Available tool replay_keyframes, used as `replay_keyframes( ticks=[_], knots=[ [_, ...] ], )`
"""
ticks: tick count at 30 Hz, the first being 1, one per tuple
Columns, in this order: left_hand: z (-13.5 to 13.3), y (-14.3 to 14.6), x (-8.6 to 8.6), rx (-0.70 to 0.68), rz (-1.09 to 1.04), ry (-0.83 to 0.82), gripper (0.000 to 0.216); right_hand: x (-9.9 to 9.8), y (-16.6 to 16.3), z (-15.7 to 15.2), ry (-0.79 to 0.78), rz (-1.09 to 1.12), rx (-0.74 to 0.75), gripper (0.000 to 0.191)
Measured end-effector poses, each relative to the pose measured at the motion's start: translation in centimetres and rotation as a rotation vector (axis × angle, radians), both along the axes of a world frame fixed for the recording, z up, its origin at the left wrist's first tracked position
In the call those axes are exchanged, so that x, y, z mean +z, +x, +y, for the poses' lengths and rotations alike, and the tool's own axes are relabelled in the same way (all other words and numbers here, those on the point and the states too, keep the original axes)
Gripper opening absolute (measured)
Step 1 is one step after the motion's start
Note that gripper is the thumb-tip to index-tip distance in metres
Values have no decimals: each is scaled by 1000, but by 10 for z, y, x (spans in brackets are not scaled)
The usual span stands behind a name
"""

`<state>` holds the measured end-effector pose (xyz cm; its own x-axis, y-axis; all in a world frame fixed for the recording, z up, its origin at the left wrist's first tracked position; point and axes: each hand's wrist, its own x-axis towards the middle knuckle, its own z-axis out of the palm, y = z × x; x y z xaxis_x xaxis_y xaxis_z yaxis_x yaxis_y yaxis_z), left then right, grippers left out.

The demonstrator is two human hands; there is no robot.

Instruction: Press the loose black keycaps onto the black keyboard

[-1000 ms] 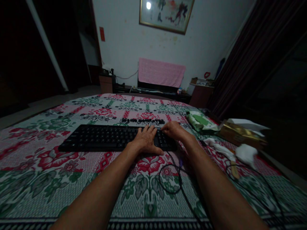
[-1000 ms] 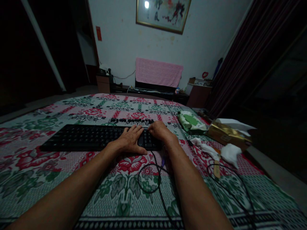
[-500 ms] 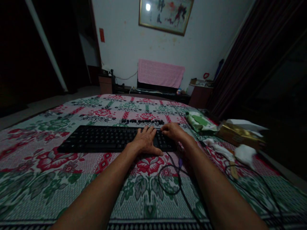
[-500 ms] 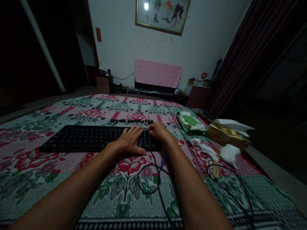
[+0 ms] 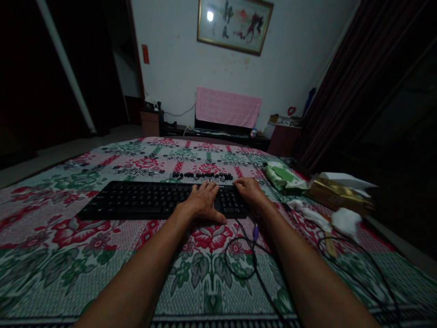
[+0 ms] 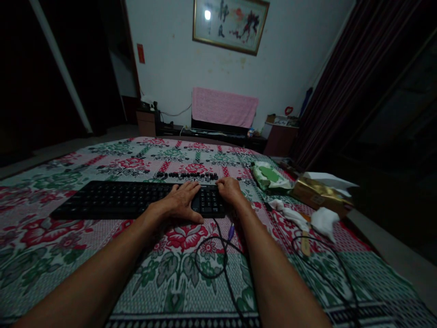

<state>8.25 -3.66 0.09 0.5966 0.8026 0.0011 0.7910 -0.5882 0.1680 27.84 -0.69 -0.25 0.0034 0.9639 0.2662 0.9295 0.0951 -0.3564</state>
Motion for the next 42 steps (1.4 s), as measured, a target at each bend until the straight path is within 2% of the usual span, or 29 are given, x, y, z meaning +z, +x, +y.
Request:
replay_keyframes(
  ticks=[9,17,22,26,30,35,42],
  knots=[
    [-4,6,1,4,-51,-5,109,-7,2,2,27,10,77,29],
    [-5,11,-1,2,-55,11,97,-7,2,1,45,-49,59,28],
    [-4,11,-4,17,-60,31,98,-10,4,3,19,52,40,29],
    [-5,11,-3,3,-82,47,97,-10,7,13,-16,109,-31,30],
    [-6,11,-3,14,-102,29,100,-6,7,26,-9,-26,22,36],
    [-6,11,-5,29,-118,-14,106,-4,5,41,-84,-202,120,44],
    [-5,10,-7,28,-144,-21,111,-2,3,55,-159,-253,205,51]
  ],
)
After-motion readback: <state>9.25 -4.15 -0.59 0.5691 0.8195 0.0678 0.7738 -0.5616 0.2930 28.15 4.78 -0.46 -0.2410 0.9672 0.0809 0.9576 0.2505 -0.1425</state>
